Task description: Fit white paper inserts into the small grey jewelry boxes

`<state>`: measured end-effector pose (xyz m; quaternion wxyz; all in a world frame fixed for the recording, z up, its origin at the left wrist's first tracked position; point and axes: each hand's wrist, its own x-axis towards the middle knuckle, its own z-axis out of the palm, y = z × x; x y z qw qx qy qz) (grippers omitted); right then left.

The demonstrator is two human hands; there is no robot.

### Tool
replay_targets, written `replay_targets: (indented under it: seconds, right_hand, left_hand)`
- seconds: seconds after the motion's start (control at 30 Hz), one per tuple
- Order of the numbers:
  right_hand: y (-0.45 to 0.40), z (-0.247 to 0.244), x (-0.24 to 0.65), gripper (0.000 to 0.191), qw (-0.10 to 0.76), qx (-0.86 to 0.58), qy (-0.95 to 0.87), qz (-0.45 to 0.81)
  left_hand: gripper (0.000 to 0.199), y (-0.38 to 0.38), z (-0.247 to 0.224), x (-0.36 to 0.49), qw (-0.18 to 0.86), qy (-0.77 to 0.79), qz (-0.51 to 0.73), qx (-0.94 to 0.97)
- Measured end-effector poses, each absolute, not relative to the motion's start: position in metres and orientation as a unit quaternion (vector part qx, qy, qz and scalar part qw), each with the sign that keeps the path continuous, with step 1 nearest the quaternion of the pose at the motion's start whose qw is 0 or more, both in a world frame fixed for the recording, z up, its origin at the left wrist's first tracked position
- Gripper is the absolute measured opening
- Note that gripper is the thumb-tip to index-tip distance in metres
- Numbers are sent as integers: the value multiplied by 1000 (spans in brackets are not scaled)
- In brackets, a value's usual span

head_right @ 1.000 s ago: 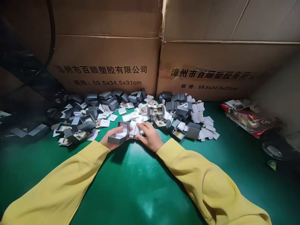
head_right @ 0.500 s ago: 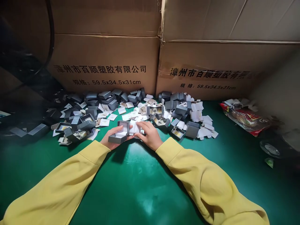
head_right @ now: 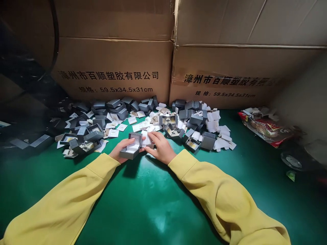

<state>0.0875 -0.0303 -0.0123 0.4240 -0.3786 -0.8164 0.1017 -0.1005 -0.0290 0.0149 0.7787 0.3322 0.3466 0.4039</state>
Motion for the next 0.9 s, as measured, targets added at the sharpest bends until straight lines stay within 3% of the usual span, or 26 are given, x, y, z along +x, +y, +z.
replay_targets:
  seconds: [0.17, 0.73, 0.9]
  right_hand:
    - [-29, -17, 87, 49, 414, -381, -825, 63]
    - [-26, -14, 89, 36, 414, -424, -799, 103]
    - [-25, -8, 90, 35, 445, -465, -752, 139]
  left_hand:
    - [38, -30, 13, -100, 780, 344, 397, 339]
    - [41, -32, 18, -98, 788, 349, 386, 329]
    - [43, -31, 16, -101, 730, 372, 442, 365]
